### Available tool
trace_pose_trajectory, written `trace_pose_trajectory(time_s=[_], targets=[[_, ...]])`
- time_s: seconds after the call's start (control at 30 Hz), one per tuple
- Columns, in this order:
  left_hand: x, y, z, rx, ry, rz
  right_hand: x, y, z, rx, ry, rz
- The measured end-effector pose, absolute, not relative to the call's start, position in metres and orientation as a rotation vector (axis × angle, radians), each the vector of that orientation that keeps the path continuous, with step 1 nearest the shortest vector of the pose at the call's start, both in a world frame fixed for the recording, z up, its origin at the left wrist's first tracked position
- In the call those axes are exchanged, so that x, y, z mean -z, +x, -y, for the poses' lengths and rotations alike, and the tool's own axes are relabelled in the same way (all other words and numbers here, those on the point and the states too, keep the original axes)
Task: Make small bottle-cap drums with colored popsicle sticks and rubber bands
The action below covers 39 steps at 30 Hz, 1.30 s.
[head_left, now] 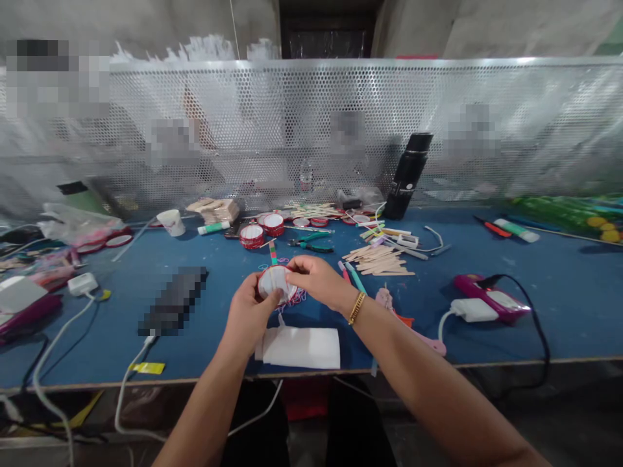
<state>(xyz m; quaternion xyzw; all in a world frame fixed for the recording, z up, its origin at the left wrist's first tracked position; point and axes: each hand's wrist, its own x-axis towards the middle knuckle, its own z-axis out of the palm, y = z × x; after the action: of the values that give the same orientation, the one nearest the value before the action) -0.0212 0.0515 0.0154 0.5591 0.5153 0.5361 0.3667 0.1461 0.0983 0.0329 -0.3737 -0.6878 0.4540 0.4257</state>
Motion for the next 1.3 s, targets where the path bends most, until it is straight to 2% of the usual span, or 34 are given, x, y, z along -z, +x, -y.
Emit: trace_pose_trajectory(time_s=[0.3,0.73,1.1,1.3], targets=[[-0.017,-0.021,-0.050,-1.356,1.416,-1.316,-0.040,0.146,-0.094,-1.264,-0.891,1.670],[-0.022,-0.017,-0.049,-1.309,1.684,-1.439,-0.031,0.140,-0.095,-0.981,-0.994,1.686],[-0.022,-0.026,-0.045,-1.323,1.226,-1.123,-0.035,0.141,-0.093,-0.977,-1.014,1.705],[-0.026,-0.028,-0.049,-1.301,1.270,-1.113,-0.032,0.141,-0.095,-0.989,-1.017,1.687]])
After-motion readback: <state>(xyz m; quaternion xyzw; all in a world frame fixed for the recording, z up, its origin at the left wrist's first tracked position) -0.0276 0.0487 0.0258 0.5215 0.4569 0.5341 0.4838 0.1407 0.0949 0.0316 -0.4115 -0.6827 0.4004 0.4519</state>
